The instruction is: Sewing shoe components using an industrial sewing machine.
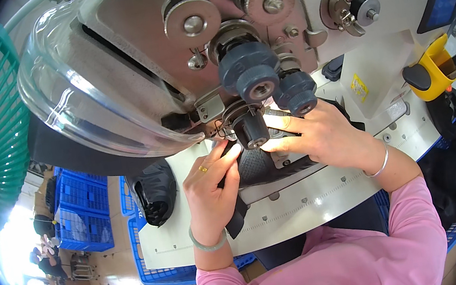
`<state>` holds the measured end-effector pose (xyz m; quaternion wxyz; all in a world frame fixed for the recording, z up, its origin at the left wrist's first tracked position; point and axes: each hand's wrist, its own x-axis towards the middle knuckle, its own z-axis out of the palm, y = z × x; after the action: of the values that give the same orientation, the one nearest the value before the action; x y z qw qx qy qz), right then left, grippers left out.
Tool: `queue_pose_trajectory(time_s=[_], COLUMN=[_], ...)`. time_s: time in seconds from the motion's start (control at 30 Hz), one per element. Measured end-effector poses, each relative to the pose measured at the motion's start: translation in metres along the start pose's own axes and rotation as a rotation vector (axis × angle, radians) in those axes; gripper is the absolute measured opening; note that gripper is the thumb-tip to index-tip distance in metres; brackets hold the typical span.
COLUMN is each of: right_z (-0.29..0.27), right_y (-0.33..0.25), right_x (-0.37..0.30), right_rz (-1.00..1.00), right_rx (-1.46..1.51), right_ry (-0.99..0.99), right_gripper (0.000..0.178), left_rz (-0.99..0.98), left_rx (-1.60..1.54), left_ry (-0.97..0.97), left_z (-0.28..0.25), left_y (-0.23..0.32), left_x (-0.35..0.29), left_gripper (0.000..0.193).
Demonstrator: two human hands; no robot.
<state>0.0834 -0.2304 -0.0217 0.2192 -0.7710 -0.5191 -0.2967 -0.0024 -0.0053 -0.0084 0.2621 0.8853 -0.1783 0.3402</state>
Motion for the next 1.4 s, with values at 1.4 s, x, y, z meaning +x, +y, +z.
queue_pose_trajectory(time_s=[1.4], right_z=[0.015], right_y=[-0.008], right_x=[0.001], right_rz=[0.079], right_rx=[-0.008], right_ry=[0.002], right_gripper=[0.040], left_rz=[0.052], left_rx=[0.134], left_ry=[0.012], left_z=[-0.003], left_y=[-0.002], left_x=[0.005], left_gripper=[0.018])
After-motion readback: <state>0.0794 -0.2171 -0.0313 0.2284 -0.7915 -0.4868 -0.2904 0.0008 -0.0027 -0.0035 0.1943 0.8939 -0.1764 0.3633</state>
